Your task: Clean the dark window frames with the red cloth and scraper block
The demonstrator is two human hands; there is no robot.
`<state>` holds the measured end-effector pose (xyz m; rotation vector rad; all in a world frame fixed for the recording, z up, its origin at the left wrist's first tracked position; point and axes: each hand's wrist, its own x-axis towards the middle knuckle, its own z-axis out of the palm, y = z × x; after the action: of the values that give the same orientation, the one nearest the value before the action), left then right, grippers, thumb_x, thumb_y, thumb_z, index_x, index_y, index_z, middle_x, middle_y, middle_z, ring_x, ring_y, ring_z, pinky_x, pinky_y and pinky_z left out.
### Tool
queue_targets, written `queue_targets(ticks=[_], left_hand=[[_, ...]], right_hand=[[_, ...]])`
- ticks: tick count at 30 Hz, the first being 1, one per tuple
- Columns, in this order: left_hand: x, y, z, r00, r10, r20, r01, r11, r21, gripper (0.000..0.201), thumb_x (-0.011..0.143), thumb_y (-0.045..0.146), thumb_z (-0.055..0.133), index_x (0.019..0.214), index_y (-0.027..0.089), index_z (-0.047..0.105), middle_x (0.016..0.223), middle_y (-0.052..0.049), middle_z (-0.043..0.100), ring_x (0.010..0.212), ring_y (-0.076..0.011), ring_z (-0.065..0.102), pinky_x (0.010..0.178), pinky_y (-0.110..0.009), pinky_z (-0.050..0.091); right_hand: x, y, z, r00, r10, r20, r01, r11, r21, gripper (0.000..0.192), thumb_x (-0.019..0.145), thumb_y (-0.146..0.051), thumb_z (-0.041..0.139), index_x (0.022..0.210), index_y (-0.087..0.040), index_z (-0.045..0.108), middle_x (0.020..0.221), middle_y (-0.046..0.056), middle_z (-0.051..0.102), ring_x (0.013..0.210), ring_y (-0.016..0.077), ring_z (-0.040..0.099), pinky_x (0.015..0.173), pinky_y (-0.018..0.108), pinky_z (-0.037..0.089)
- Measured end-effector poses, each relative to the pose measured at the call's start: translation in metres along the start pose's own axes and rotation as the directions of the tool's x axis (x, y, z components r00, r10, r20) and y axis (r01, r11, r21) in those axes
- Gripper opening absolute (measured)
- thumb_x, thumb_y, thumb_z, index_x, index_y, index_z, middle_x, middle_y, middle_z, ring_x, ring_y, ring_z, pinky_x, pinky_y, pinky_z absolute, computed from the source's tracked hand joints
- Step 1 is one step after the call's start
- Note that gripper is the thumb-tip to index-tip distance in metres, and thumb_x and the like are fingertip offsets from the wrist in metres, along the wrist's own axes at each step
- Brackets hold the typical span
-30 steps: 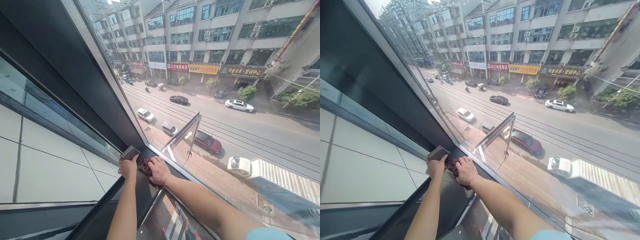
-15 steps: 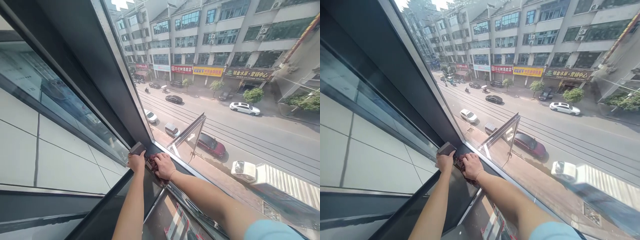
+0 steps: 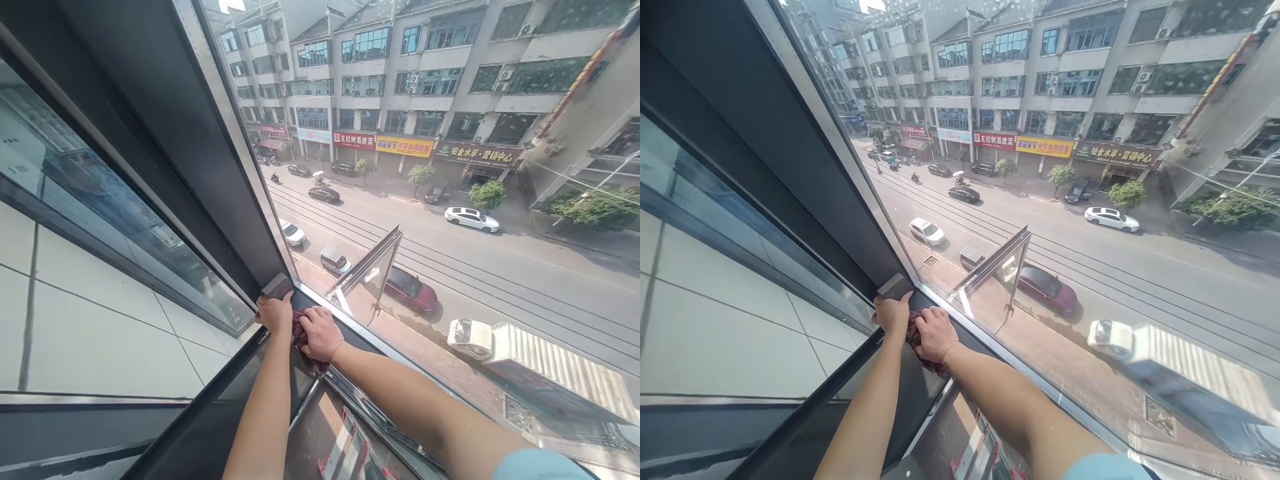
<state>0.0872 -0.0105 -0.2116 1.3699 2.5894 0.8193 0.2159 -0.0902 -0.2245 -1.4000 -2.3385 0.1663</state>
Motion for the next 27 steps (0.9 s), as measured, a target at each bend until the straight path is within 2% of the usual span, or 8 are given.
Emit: queue_targets(ticks=[2,7,13,17,20,24,27], left_hand=[[0.001,0.000,-0.001,1.000,0.016,0.023,-0.016,1.000,0.001,0.069,0.077,0.050,0.063,0.120,0.000,0.042,0.117,-0.025,0.055,0.113,-0.0353,0.054,0.097,-0.048,0.036],[0.004,-0.015,-0.011,0.998,0.008,0.060,-0.010,1.000,0.027,0.080,0.073,0.055,0.065,0.123,-0.002,0.040,0.119,-0.027,0.054,0.114,-0.0381,0.052,0.098,-0.051,0.035],[0.003,0.000,0.001,0.999,0.035,0.014,-0.035,0.999,0.027,0.072,0.075,0.052,0.064,0.120,0.000,0.041,0.116,-0.024,0.056,0.111,-0.0335,0.055,0.098,-0.047,0.034],[0.004,-0.019,-0.006,0.999,0.046,-0.008,-0.046,0.998,0.047,0.074,0.072,0.055,0.066,0.116,-0.001,0.044,0.109,-0.025,0.060,0.107,-0.0364,0.056,0.095,-0.050,0.033],[0.003,-0.027,-0.003,0.995,0.072,-0.065,-0.069,0.996,0.058,0.069,0.075,0.055,0.063,0.112,-0.001,0.046,0.107,-0.024,0.060,0.106,-0.0363,0.057,0.093,-0.049,0.035],[0.001,-0.010,0.008,0.981,0.158,-0.113,-0.153,0.987,0.054,0.056,0.076,0.052,0.063,0.104,0.005,0.050,0.101,-0.019,0.062,0.100,-0.0343,0.059,0.089,-0.045,0.037],[0.008,0.010,-0.006,0.967,0.183,-0.178,-0.177,0.983,0.045,0.052,0.079,0.053,0.058,0.100,0.007,0.050,0.098,-0.019,0.062,0.099,-0.0342,0.059,0.087,-0.045,0.037]], right_hand=[[0.000,0.000,0.000,1.000,0.004,0.002,-0.004,1.000,0.002,0.046,0.068,-0.040,0.067,0.106,-0.017,0.055,0.115,0.010,0.052,0.109,0.0270,0.040,0.099,0.042,0.030],[0.001,0.000,0.000,1.000,-0.003,-0.003,0.003,1.000,-0.001,0.043,0.069,-0.041,0.066,0.104,-0.017,0.055,0.111,0.009,0.053,0.105,0.0264,0.041,0.097,0.041,0.031],[0.002,-0.001,0.000,1.000,-0.006,0.006,0.006,1.000,-0.001,0.042,0.070,-0.041,0.064,0.103,-0.017,0.054,0.112,0.010,0.052,0.106,0.0263,0.040,0.096,0.041,0.031],[0.002,-0.002,0.001,1.000,0.007,0.001,-0.007,1.000,0.022,0.040,0.071,-0.041,0.063,0.102,-0.017,0.055,0.111,0.009,0.052,0.104,0.0255,0.040,0.096,0.041,0.030],[0.003,-0.002,0.003,1.000,0.008,-0.010,-0.008,1.000,0.029,0.040,0.071,-0.040,0.063,0.102,-0.017,0.054,0.112,0.010,0.052,0.105,0.0258,0.039,0.096,0.041,0.030],[0.003,-0.002,0.006,1.000,0.004,-0.008,-0.004,1.000,0.022,0.045,0.068,-0.042,0.065,0.103,-0.016,0.054,0.114,0.010,0.052,0.107,0.0266,0.039,0.097,0.042,0.029],[0.003,-0.001,0.007,1.000,-0.003,-0.017,0.003,1.000,0.014,0.045,0.067,-0.042,0.065,0.103,-0.016,0.054,0.112,0.010,0.052,0.105,0.0262,0.039,0.096,0.042,0.030]])
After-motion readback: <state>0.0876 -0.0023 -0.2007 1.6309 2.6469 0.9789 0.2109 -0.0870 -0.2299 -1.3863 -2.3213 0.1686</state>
